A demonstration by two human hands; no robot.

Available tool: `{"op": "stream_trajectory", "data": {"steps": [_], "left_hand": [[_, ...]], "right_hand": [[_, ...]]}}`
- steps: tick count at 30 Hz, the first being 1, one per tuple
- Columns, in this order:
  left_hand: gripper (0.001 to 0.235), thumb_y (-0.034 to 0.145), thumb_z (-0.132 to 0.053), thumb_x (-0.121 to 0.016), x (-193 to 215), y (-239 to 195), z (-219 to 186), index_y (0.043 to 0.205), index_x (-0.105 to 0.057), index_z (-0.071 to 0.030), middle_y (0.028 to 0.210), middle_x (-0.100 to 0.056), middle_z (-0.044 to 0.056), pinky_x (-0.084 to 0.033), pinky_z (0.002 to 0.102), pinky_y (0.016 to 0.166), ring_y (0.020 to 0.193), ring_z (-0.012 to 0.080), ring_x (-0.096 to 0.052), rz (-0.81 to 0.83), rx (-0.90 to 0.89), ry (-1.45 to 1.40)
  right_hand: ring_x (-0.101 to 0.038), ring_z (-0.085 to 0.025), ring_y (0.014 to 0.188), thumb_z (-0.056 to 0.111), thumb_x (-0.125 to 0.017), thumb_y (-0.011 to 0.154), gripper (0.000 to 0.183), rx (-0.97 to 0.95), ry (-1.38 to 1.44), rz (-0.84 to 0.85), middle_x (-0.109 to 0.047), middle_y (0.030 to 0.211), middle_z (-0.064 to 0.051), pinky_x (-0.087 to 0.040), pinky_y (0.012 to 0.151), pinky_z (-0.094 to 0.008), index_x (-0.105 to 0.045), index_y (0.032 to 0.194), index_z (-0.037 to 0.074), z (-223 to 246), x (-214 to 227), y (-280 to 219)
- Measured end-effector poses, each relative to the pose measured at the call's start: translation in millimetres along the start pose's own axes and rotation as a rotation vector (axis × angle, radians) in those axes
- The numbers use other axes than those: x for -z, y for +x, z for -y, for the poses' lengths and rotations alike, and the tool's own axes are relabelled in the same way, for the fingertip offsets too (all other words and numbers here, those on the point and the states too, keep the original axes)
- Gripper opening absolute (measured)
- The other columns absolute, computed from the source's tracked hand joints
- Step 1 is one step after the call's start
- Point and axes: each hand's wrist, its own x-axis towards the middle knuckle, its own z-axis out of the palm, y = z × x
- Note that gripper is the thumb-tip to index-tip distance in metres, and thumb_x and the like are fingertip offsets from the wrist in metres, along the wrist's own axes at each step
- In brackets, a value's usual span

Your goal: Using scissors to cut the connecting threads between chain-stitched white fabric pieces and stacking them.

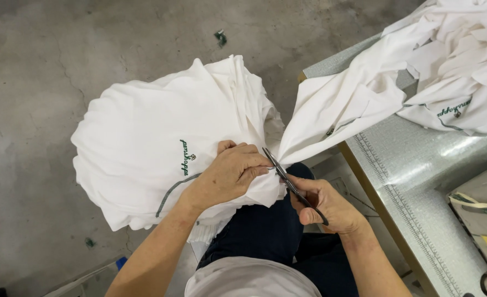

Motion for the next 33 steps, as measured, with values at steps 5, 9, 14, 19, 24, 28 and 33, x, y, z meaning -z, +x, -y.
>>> {"op": "stream_trajectory", "data": {"steps": [5,9,14,19,24,28,33], "left_hand": [[0.026,0.103,-0.022,-0.060,19.6,1.8,-4.6,0.119,-0.067,-0.003,0.101,-0.070,0.027,-0.051,0.055,0.091,0.097,0.0458,-0.070,-0.096,-0.138,-0.248],[0.034,0.109,-0.029,-0.049,76.8,-17.2,-22.0,0.124,-0.066,-0.004,0.105,-0.070,0.021,-0.054,0.050,0.092,0.100,0.0324,-0.070,-0.344,-0.070,-0.309],[0.010,0.107,-0.007,-0.058,96.5,-51.2,-48.3,0.110,-0.067,-0.004,0.086,-0.063,0.000,-0.041,0.023,0.064,0.071,0.0093,-0.048,-0.570,-0.027,-0.129],[0.017,0.101,-0.001,-0.064,56.2,-65.5,-40.7,0.117,-0.064,-0.007,0.089,-0.063,0.005,-0.048,0.023,0.063,0.075,0.0122,-0.057,-0.615,-0.062,-0.055],[0.044,0.105,-0.034,-0.058,-21.2,-55.5,-3.9,0.146,-0.054,-0.018,0.143,-0.056,0.010,-0.043,0.053,0.102,0.128,0.0359,-0.053,-0.444,-0.142,0.371],[0.031,0.081,-0.037,-0.077,-50.9,-25.8,-6.4,0.099,-0.067,-0.013,0.108,-0.066,0.003,-0.041,0.043,0.089,0.107,0.0257,-0.058,-0.306,-0.162,0.541],[0.040,0.083,-0.020,-0.080,-107.4,36.7,-30.4,0.112,-0.056,-0.009,0.115,-0.055,0.011,-0.051,0.045,0.084,0.097,0.0338,-0.057,-0.409,-0.115,0.317]], "right_hand": [[-0.042,-0.007,0.044,-0.001,-0.088,0.070,0.081,-0.034,-0.015,-0.176,-0.054,0.059,-0.007,-0.034,0.036,-0.019,-0.057,0.144,0.004,-5.9,6.1,-8.6],[-0.060,-0.008,0.051,0.007,-0.085,0.073,0.077,0.071,-0.287,-0.307,-0.064,0.064,-0.006,-0.050,0.043,-0.019,-0.059,0.145,0.008,42.5,-14.2,-12.4],[-0.062,-0.017,0.093,-0.002,-0.073,0.088,0.056,-0.307,-0.756,-0.942,-0.061,0.099,-0.005,-0.056,0.087,-0.030,-0.056,0.140,0.012,108.2,-31.1,-10.7],[-0.054,-0.013,0.088,-0.005,-0.068,0.097,0.046,0.011,-0.928,-0.939,-0.057,0.118,-0.008,-0.048,0.078,-0.024,-0.048,0.137,0.003,100.7,10.8,-20.1],[-0.052,-0.029,0.116,-0.012,-0.049,0.092,0.044,0.453,-1.377,-0.896,-0.040,0.138,-0.022,-0.044,0.094,-0.033,-0.049,0.134,-0.002,68.0,92.8,-30.7],[-0.055,-0.023,0.094,-0.005,-0.063,0.090,0.045,0.290,-0.900,-1.192,-0.051,0.112,-0.014,-0.051,0.068,-0.031,-0.048,0.130,0.008,65.4,112.6,-32.7],[-0.054,-0.015,0.052,-0.002,-0.059,0.093,0.036,0.195,-0.579,-1.297,-0.058,0.073,-0.010,-0.050,0.042,-0.027,-0.050,0.124,0.014,57.5,116.7,-25.8]]}}
